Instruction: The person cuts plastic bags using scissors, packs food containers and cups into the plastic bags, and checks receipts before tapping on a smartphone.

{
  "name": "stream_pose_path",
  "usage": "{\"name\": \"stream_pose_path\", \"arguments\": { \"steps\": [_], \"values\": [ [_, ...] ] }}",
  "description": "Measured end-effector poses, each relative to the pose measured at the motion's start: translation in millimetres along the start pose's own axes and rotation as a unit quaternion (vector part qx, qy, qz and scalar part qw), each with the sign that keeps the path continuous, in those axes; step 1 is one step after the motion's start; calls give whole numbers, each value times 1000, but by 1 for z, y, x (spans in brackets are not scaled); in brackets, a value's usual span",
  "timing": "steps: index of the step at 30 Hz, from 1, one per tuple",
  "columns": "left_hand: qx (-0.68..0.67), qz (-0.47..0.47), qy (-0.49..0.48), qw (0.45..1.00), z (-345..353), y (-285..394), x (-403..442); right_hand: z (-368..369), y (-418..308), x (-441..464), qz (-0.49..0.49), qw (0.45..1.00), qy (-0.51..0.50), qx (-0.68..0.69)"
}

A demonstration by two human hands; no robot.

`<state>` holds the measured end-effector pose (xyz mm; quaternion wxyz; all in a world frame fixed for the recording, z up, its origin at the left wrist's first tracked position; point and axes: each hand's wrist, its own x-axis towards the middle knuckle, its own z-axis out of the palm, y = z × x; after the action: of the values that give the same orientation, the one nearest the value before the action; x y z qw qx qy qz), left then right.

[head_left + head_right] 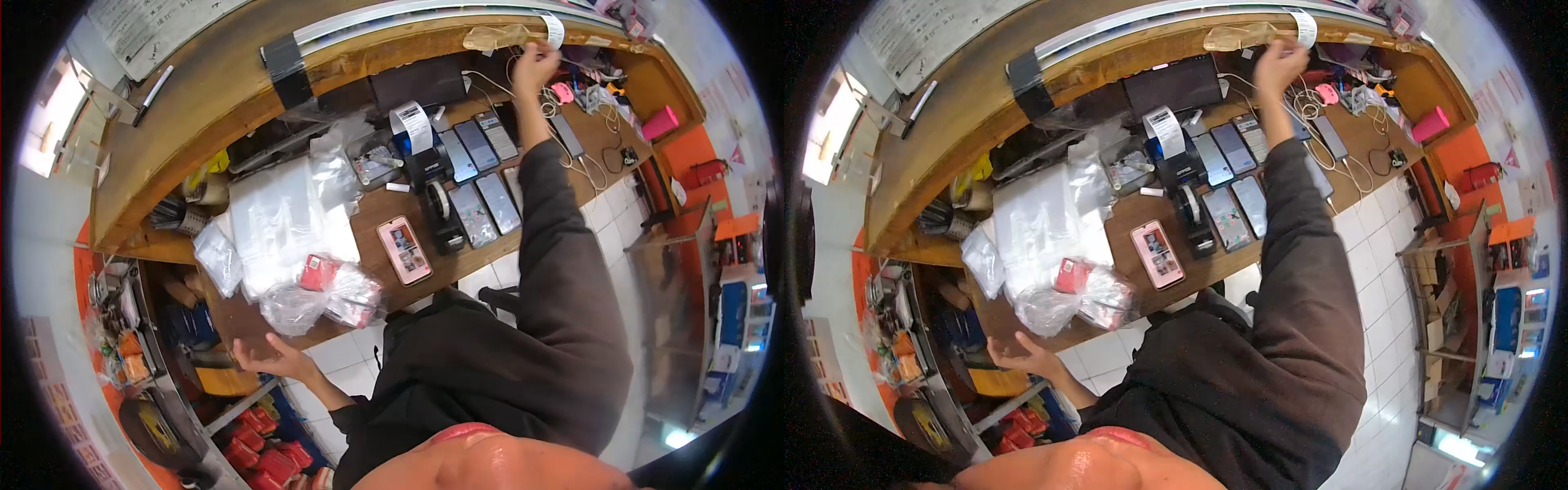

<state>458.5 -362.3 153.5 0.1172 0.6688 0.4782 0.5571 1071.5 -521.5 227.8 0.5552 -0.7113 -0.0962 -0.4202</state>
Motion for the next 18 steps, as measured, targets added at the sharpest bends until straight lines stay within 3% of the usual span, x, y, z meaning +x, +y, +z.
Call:
{"name": "stream_pose_path", "arguments": {
  "steps": [2, 4, 6, 7, 8, 10, 12, 13, 14, 15, 16, 18],
  "values": [
    [-7, 4, 5, 1000, -1, 19, -5, -7, 51, 53, -65, 987, 20, -146],
    [-10, -1, 1, 1000, 15, 49, -13, -13, 66, 87, -60, 978, -58, -189],
    [-142, 22, -26, 989, 38, 73, -24, -22, 67, 100, -45, 990, -123, 42],
    [-109, 36, -53, 992, 47, 86, -30, -27, 65, 99, 20, 974, -161, 156],
    [-76, 51, -81, 992, 55, 100, -35, -33, 63, 90, 25, 973, -168, 157],
    [-141, 18, -143, 980, 79, 123, -50, -46, 46, 67, 51, 938, -223, 259],
    [-182, 38, -280, 942, 98, 144, -58, -87, -29, 1, 37, 935, -240, 257],
    [-244, 3, -316, 917, 109, 171, -61, -102, -42, -42, 60, 932, -227, 276],
    [-305, -32, -349, 885, 121, 200, -67, -124, -35, -88, 18, 938, -265, 223],
    [-337, -63, -383, 858, 134, 211, -79, -155, -65, -123, 56, 914, -341, 213],
    [-367, -93, -414, 827, 144, 217, -91, -180, -83, -154, 165, 874, -408, 205],
    [-357, -232, -475, 770, 153, 219, -111, -207, -100, -188, 241, 788, -496, 273]
  ]
}}
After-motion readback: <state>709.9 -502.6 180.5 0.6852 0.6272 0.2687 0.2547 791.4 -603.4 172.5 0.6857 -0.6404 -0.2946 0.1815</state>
